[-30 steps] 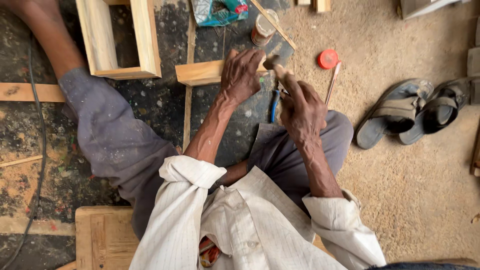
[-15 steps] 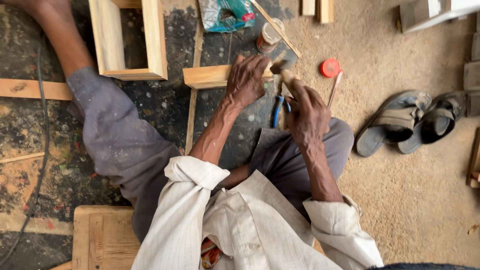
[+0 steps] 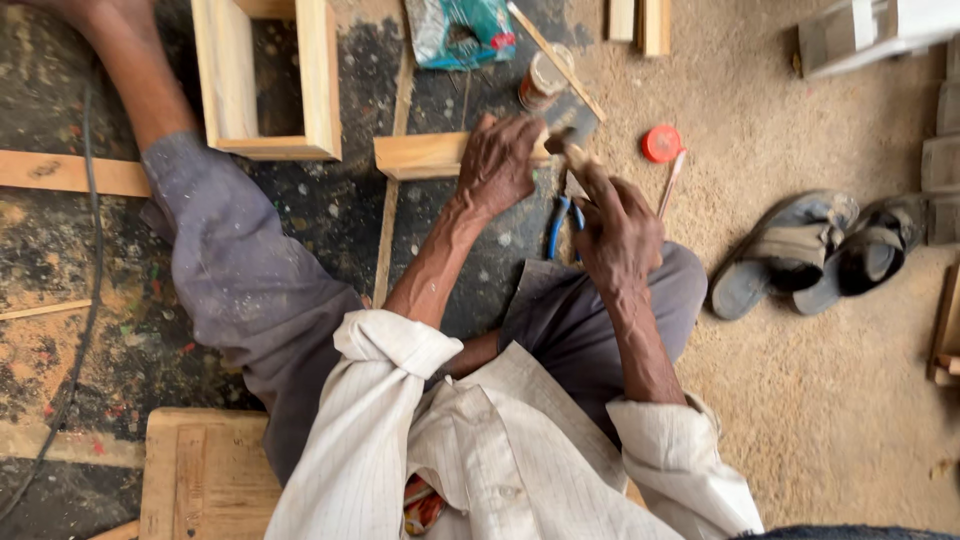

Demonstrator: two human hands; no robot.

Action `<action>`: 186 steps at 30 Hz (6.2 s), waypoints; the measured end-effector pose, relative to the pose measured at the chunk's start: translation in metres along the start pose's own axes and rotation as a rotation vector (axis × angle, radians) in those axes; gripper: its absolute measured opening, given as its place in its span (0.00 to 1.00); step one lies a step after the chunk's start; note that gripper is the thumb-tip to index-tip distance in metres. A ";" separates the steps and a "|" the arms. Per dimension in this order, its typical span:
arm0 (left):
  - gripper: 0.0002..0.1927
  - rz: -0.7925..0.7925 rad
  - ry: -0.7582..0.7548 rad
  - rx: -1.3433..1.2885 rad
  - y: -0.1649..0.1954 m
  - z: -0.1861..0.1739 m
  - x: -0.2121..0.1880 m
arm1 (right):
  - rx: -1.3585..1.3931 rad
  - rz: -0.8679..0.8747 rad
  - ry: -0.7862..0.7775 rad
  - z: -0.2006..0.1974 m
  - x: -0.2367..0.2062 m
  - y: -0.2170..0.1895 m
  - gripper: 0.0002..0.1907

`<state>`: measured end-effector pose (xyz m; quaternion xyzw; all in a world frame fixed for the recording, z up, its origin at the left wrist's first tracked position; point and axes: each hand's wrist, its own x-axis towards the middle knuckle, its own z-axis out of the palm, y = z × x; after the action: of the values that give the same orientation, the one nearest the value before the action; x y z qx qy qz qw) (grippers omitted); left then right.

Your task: The person sits on the floor and assembles a small rectangular wooden frame. They apply glue to the joints using a small stick, position the wooden pieces, and secure them by hammering nails with a hammer. The person repeatedly checks alignment and hammers nails into the corners to complete the frame.

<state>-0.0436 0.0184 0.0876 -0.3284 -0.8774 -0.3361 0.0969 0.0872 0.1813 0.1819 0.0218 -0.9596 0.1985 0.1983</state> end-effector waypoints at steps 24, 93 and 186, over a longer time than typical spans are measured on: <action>0.25 0.005 0.022 -0.007 -0.009 0.014 0.000 | 0.089 -0.055 0.157 0.007 -0.002 0.000 0.26; 0.20 -1.017 0.911 -1.499 0.005 -0.030 -0.060 | 0.691 0.584 -0.522 0.122 -0.043 0.008 0.31; 0.29 -0.063 -0.138 -0.028 -0.019 -0.079 -0.049 | 0.943 0.204 -0.111 0.154 -0.017 -0.028 0.39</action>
<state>-0.0226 -0.0689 0.1177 -0.3242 -0.8872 -0.3278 0.0208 0.0492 0.0951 0.0560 0.0256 -0.7714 0.6287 0.0947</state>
